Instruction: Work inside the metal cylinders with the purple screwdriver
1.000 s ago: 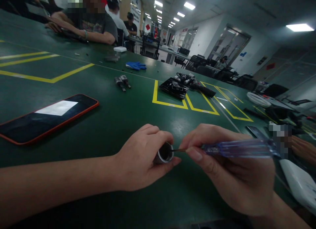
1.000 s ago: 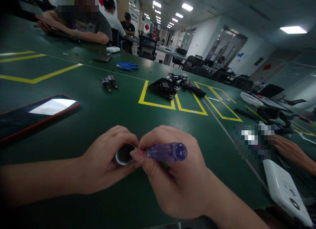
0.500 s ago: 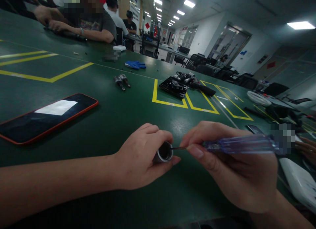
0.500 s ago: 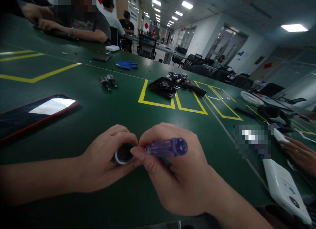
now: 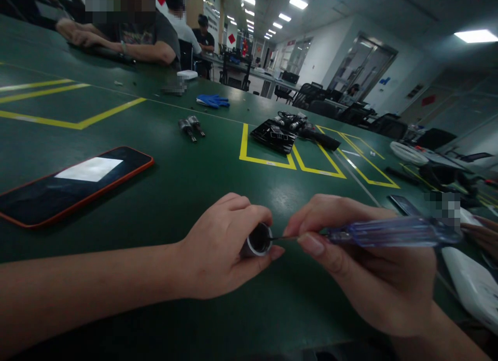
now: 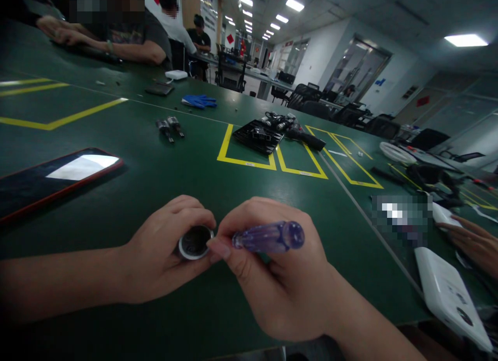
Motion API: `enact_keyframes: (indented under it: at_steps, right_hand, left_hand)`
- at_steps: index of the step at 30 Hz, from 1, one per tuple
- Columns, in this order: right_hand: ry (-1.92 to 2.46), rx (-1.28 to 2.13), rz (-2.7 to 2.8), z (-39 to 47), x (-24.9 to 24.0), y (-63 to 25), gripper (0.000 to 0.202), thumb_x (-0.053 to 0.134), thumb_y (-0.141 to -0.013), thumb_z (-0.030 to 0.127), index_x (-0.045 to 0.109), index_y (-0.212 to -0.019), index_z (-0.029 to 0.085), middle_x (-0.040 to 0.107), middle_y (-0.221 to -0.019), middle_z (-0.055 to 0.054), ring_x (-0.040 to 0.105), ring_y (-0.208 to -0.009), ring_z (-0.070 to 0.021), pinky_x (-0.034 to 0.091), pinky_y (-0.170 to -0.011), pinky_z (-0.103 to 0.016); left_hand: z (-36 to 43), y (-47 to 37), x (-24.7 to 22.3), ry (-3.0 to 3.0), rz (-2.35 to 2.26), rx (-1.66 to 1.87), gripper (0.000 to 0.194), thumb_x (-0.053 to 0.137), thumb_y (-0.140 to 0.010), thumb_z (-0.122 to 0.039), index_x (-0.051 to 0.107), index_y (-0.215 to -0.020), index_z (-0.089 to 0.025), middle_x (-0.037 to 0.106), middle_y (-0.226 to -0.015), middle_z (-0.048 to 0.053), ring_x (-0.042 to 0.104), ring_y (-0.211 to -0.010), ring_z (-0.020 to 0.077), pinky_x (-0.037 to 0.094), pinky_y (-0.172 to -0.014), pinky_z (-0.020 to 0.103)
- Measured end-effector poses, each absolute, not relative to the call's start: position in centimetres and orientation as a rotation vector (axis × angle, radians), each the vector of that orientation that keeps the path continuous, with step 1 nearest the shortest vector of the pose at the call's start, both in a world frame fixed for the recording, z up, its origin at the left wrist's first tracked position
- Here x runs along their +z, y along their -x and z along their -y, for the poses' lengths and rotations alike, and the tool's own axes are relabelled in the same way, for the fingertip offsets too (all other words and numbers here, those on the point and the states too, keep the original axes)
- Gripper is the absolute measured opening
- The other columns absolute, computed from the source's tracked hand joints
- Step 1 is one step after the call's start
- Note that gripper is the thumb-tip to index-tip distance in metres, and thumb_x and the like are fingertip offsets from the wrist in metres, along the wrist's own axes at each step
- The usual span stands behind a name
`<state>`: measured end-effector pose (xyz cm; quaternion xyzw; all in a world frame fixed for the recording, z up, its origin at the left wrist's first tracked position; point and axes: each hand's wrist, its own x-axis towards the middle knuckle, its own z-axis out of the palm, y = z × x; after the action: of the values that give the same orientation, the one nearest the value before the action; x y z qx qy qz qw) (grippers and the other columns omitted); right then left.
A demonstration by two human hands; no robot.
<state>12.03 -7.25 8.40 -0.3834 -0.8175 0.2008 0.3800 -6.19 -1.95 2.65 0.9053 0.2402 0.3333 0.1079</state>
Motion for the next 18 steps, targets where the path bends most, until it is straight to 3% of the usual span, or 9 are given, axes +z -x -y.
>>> enact_keyframes:
  at_steps: [18]
  right_hand:
    - [0.988, 0.501, 2.094, 7.24, 8.5, -11.86, 0.005, 0.056, -0.08, 0.012, 0.058, -0.082, 0.016, 0.065, -0.076, -0.002, 0.059, -0.066, -0.0107, 0.045, -0.057, -0.025]
  left_hand:
    - [1.86, 6.18, 2.44, -2.722, -0.674, 0.978, 0.019, 0.053, -0.081, -0.034, 0.048, -0.086, -0.016, 0.054, -0.068, 0.001, 0.048, -0.063, 0.0159, 0.037, -0.06, 0.03]
